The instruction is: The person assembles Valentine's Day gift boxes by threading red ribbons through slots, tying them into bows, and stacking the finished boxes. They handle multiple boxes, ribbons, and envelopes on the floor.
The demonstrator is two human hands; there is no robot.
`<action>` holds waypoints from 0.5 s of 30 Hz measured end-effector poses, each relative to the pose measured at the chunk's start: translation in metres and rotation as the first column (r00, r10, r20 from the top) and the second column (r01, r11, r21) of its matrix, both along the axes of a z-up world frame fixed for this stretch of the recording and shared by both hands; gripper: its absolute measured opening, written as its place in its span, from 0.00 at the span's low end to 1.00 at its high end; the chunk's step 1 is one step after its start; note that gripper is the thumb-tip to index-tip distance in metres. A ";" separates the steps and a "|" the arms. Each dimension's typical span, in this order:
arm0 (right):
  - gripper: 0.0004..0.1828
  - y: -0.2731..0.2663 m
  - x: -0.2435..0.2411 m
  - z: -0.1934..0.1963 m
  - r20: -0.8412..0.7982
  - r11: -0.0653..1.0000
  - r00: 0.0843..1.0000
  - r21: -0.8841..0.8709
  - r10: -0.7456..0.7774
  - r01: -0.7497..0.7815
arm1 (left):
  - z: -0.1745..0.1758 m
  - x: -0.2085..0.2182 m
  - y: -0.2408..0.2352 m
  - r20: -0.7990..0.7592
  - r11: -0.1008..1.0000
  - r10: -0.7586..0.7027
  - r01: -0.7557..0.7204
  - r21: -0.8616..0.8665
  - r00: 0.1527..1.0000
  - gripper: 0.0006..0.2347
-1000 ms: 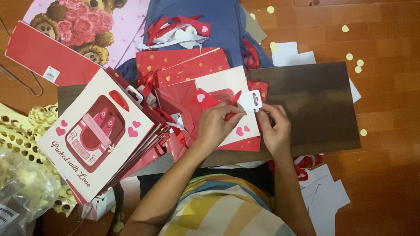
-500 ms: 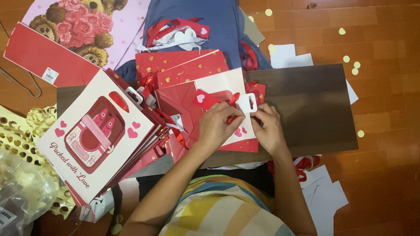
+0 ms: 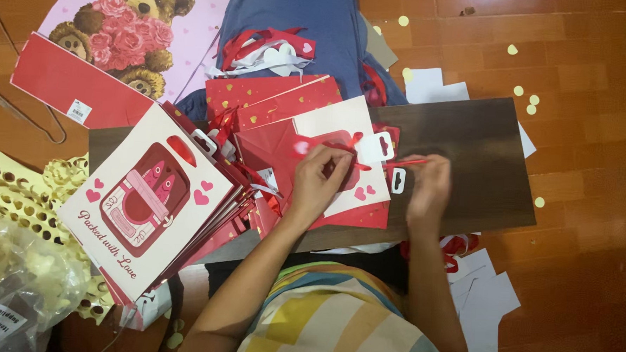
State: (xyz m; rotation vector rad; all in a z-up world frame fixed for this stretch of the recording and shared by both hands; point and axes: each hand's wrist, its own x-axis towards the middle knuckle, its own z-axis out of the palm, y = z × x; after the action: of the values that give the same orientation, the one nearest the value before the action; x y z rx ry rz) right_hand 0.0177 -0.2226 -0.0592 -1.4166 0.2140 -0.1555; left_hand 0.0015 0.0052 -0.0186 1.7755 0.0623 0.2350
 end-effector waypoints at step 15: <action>0.19 0.005 0.016 0.016 -0.176 0.865 0.975 0.501 0.138 -0.032 | 0.003 -0.006 -0.001 0.048 0.997 -0.062 0.059 0.055 0.997 0.04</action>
State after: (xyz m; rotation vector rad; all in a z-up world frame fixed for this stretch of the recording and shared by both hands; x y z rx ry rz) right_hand 0.0336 -0.2180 -0.0433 -0.9212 0.3358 0.1190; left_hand -0.0046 0.0045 -0.0151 1.8212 -0.0332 0.2387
